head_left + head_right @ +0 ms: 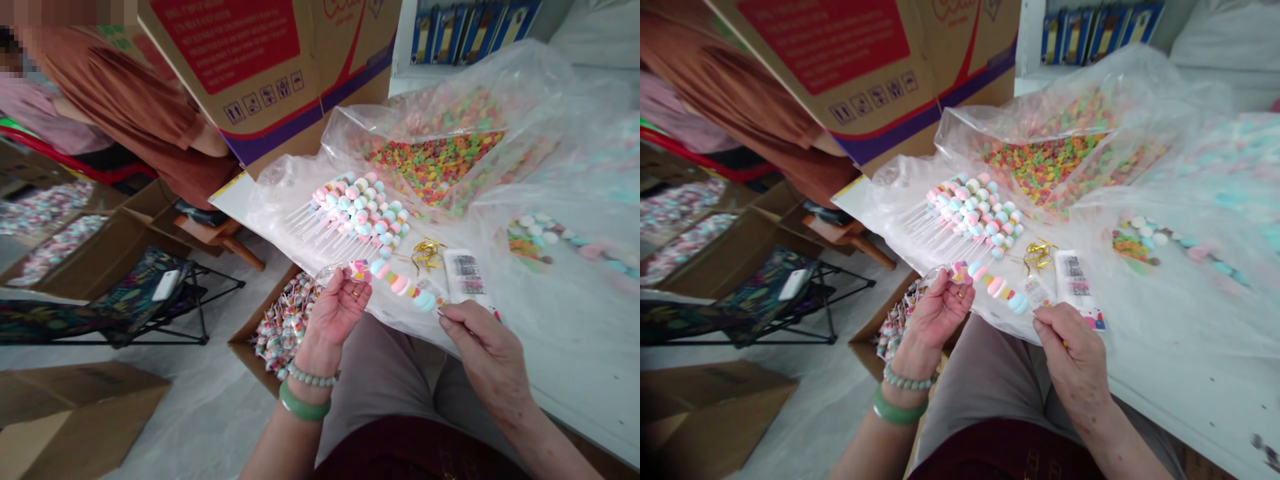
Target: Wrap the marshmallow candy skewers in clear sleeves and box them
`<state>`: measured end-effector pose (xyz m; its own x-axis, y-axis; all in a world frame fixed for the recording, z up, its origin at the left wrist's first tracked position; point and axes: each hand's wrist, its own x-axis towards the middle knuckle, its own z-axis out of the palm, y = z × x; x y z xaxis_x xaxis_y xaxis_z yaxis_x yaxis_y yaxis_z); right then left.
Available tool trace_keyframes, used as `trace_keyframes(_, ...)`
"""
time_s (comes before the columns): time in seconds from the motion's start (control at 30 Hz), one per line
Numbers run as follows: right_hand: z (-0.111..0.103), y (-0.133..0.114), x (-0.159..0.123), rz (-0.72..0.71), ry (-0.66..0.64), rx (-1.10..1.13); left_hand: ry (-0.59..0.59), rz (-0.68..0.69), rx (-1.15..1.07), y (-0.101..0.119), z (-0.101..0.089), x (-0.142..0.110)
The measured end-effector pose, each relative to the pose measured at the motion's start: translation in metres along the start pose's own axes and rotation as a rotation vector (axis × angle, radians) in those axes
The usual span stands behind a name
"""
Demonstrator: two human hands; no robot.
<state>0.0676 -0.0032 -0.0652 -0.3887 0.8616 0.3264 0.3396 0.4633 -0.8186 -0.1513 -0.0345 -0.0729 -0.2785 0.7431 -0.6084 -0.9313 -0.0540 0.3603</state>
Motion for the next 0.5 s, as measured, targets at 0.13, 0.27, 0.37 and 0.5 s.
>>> trace_keyframes(0.13, -0.0004, 0.0038, 0.0007, -0.086, 0.011, -0.084, -0.005, -0.018, -0.008, 0.0014, 0.0016, -0.0002)
trace_keyframes(0.27, -0.0008, 0.0065, 0.0007, -0.298, 0.102, -0.27, -0.008, 0.011, 0.026, 0.0001, -0.0012, 0.0014)
trace_keyframes(0.37, -0.0017, 0.0071, 0.001, -0.393, 0.116, -0.352, -0.021, 0.061, 0.049, -0.0005, -0.0043, 0.003)
trace_keyframes(0.5, -0.005, 0.0086, 0.0027, -0.41, 0.06, -0.334, -0.1, 0.139, 0.15, 0.0016, -0.0062, 0.0026)
